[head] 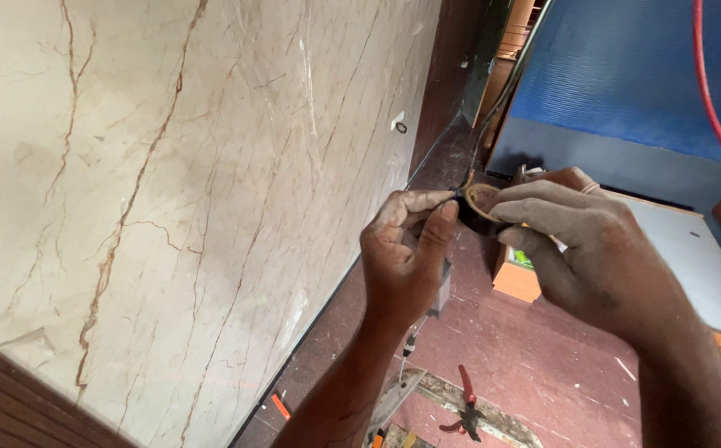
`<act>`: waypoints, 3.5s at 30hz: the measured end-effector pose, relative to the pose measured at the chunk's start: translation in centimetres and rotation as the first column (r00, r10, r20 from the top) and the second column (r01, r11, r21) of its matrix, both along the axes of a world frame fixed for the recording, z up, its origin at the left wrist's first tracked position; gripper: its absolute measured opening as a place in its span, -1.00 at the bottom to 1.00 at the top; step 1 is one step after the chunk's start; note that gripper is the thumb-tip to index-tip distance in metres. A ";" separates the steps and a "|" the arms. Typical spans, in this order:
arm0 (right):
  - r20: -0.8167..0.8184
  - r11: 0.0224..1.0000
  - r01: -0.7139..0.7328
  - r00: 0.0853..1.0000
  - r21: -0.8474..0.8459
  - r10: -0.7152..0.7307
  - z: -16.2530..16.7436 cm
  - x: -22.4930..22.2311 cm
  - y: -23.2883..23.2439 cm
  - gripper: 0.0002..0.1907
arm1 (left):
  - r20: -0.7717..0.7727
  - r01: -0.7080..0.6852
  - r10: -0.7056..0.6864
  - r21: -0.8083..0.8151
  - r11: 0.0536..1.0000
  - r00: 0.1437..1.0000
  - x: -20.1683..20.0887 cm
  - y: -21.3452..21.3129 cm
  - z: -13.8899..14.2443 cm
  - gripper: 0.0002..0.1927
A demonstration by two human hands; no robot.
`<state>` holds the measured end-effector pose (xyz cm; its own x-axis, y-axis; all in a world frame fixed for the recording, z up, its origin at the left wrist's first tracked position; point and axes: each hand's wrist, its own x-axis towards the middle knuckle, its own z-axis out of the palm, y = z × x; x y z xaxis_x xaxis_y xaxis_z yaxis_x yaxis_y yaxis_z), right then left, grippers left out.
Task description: The person strips the insulation from wires using pliers, joins them to a small electrical component, and wraps the connections with black electrical tape.
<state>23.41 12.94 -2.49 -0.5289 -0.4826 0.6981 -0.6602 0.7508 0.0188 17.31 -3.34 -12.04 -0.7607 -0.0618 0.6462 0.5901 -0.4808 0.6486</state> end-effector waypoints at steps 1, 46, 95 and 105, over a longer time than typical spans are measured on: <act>-0.007 1.000 0.021 1.000 -0.008 -0.021 -0.1 0.3 -0.1 -0.79 | -0.002 -0.013 0.013 0.018 1.000 1.000 -0.4 0.1 -0.1 -0.75; -0.004 0.983 0.043 0.999 -0.181 -0.044 -0.1 -0.6 1.4 -0.58 | -0.074 0.003 -0.011 -0.100 0.995 0.997 -0.2 0.4 1.9 -0.73; 0.150 0.943 -0.057 0.982 -0.327 0.111 0.7 2.7 -1.2 -0.68 | -0.429 -0.103 0.041 -0.122 0.987 0.902 -2.1 1.9 2.8 -0.81; 0.013 0.830 0.080 0.996 -0.553 -0.087 -0.1 -0.9 2.0 -0.76 | -0.176 0.115 -0.130 -0.094 0.989 0.976 -0.9 2.2 2.4 -0.82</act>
<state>22.47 14.90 -2.63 -0.5390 0.0307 0.8417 -0.5972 0.6909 -0.4075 16.36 -1.10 -9.61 -0.6289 0.0843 0.7729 0.6413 -0.5058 0.5770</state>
